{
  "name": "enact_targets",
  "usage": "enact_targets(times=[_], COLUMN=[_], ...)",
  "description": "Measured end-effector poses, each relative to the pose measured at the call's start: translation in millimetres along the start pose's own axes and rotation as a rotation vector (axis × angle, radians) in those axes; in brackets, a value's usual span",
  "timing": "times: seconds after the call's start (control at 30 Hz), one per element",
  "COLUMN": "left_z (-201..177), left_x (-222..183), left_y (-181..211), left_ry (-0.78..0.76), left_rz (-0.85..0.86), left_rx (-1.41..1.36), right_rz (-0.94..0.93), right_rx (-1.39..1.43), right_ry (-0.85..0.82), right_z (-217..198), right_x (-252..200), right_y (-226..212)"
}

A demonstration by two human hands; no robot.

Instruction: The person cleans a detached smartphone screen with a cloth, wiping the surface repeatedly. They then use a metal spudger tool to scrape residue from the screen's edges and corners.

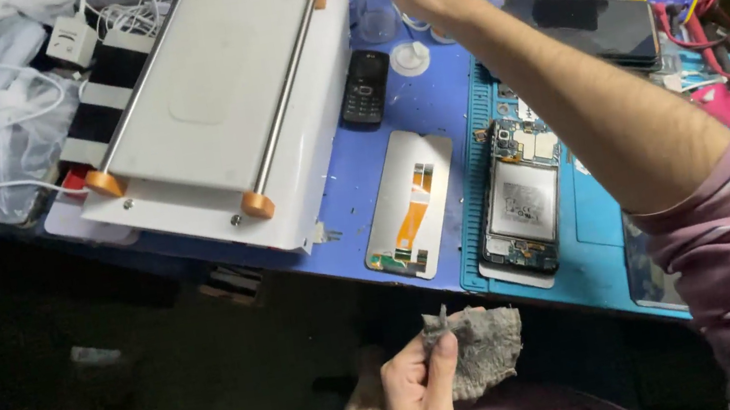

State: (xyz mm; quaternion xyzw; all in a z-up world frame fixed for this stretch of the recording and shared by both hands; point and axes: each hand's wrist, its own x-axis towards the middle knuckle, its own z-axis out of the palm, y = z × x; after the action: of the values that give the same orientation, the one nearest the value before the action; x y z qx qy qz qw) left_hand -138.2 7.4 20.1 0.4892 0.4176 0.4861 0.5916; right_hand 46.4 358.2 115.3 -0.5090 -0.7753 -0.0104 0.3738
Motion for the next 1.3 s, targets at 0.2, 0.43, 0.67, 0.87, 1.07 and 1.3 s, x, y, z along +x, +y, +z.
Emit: enact_targets(times=[0.2,0.43,0.67,0.87,1.07,1.3], left_z=[4.0,28.6,57.8,126.0,166.4,181.6], left_x=[10.3,9.8,-4.2,-4.3,-2.0,-5.9], left_y=[0.4,-28.6,-47.0,8.9,31.7,-3.2], left_ry=[-0.017,-0.159,-0.173,-0.384,-0.486,-0.542], left_rz=[0.033,0.063,-0.037,0.008,0.007,-0.283], left_rx=[-0.078,-0.091,-0.054,-0.004,-0.06,-0.119], right_rz=[0.124,0.028,0.289,0.686,0.852,0.835], right_rx=[0.071,0.247,0.314,0.622,0.511,0.913], right_ry=[-0.117,-0.056,-0.38,-0.311,-0.001,0.156], right_z=[17.7,-102.8,-245.4,-247.8,-253.5,-241.8], right_x=[8.6,-42.7,-223.2,-360.1,-427.2,-450.0], right_y=[52.6,8.3,-100.3,-98.0,-94.3,-91.4])
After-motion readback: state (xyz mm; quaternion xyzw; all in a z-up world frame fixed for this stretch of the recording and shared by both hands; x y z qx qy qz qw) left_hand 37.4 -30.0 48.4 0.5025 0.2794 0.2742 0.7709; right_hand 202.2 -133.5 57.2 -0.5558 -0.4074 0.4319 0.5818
